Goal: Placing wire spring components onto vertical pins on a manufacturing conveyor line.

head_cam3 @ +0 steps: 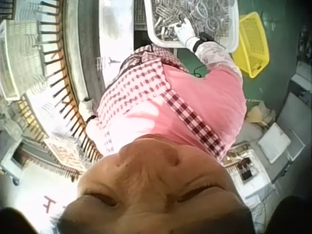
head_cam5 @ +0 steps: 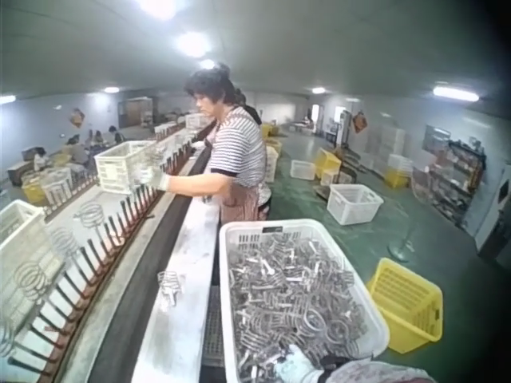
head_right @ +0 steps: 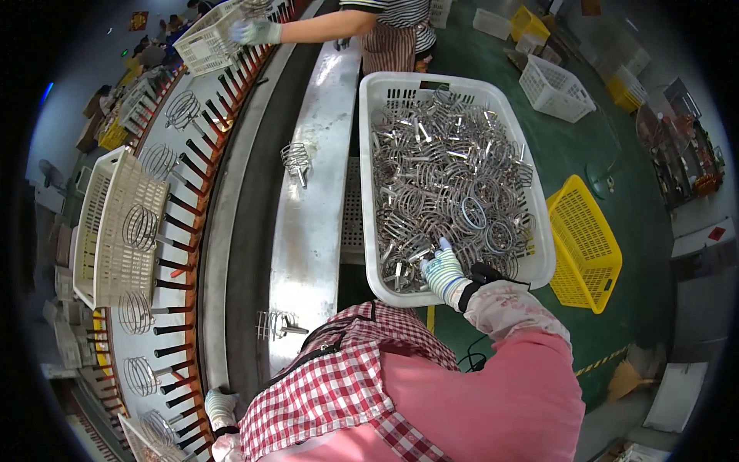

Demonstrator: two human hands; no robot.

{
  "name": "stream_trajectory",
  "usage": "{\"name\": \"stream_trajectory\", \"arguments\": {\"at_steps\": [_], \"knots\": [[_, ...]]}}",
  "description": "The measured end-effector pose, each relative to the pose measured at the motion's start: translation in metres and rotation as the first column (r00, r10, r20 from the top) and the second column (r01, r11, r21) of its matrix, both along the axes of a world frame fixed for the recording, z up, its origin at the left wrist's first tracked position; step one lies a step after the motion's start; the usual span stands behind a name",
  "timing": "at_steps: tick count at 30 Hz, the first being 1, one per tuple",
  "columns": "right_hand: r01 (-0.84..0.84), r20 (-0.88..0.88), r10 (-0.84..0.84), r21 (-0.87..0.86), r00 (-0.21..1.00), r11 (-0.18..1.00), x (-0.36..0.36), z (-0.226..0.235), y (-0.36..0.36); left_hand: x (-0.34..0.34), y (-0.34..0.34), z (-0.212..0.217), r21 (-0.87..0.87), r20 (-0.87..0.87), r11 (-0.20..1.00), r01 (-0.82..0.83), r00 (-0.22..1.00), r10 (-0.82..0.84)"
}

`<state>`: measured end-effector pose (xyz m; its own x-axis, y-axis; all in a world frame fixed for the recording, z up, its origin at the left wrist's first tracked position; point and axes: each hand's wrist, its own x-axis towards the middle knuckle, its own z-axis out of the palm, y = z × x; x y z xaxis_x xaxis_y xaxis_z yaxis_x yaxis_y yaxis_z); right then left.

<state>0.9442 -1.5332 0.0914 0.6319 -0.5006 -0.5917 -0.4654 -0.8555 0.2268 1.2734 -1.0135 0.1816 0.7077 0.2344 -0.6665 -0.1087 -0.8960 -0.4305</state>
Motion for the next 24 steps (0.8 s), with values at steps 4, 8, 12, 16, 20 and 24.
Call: {"name": "stream_trajectory", "arguments": {"at_steps": [4,8,12,16,20,24], "knots": [[-0.023,-0.114,0.034,0.097,0.993,0.995,0.038,0.064,-0.036,0.007,-0.013,0.004,-0.017,-0.013,0.999,-0.045,0.999,0.045],[-0.137,-0.231,0.170,0.151,0.958,0.979,0.063,0.077,-0.055,0.012,-0.056,0.019,0.024,0.008,0.997,-0.067,0.998,0.067],[-0.040,-0.273,0.054,0.057,0.961,0.998,0.058,0.031,-0.077,0.022,-0.085,0.018,0.036,-0.022,0.998,-0.054,0.998,0.055],[-0.030,-0.190,0.033,0.018,0.981,0.999,0.069,0.039,-0.103,0.031,-0.106,0.020,0.062,-0.041,0.993,-0.102,0.994,0.105],[-0.003,0.018,0.003,-0.050,1.000,0.999,0.067,0.042,-0.143,0.042,-0.139,0.025,0.043,-0.013,0.998,-0.049,0.999,0.050],[0.021,-0.079,-0.020,0.009,0.997,1.000,0.082,0.051,-0.183,0.053,-0.156,0.022,0.034,-0.059,0.996,-0.084,0.995,0.085]]}}
